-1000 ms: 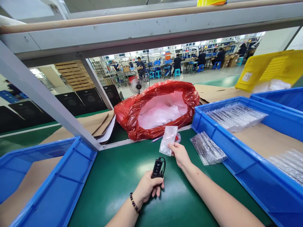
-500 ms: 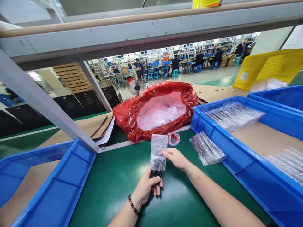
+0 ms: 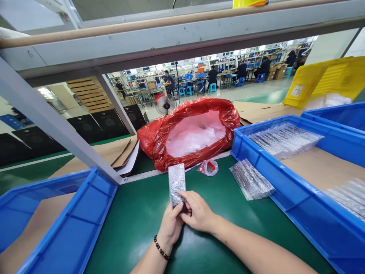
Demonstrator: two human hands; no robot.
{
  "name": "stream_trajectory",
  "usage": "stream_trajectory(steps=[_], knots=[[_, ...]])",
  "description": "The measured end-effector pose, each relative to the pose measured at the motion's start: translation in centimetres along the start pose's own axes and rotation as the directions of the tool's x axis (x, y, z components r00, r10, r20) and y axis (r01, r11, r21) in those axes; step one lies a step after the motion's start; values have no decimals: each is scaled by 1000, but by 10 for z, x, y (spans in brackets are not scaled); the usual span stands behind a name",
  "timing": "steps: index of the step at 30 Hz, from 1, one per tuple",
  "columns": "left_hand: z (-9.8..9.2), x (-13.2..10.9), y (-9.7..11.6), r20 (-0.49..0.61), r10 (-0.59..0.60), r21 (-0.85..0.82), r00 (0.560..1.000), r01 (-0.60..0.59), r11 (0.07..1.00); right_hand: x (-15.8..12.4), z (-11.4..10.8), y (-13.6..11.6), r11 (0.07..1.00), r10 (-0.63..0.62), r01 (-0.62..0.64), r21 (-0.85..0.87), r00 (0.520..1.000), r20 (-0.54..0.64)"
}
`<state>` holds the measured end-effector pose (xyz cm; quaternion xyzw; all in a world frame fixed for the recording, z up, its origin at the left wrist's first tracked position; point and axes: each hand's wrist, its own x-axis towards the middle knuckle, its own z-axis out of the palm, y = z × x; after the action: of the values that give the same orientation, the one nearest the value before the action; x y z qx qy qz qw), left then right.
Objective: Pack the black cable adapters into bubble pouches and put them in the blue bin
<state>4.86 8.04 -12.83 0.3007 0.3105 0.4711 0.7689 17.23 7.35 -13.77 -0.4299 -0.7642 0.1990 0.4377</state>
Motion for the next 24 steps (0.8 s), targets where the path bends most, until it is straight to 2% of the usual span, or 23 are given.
stream_trajectory(steps=[3,5,8,10,12,15,19,21,24], knots=[[-4,1,1,76,-35,-15,996,36,999,3,-7,0,999,-38,36,-20,997,-65],[-9,5,6,29,-29,-54,999,31,998,5,-13,0,997,-80,80,-2,995,-59],[-16,13,16,-90,27,-155,996,-41,987,6,-20,1,990,-117,109,84,989,96],[-19,17,20,-112,30,-208,993,-53,977,6,-20,2,985,-100,68,158,975,201],[-19,17,20,-115,25,-249,993,-53,967,4,-17,4,974,-38,-15,225,972,232],[-13,14,13,-127,42,-277,991,-76,958,3,-12,6,932,95,-163,324,972,215],[-4,8,0,-112,24,-239,993,-51,970,4,-4,4,849,270,-319,422,947,173],[0,5,-5,-120,14,-207,993,-39,978,5,0,2,832,347,-366,417,930,123],[4,2,-7,-156,14,-148,988,-38,988,5,3,0,872,408,-399,284,913,32]])
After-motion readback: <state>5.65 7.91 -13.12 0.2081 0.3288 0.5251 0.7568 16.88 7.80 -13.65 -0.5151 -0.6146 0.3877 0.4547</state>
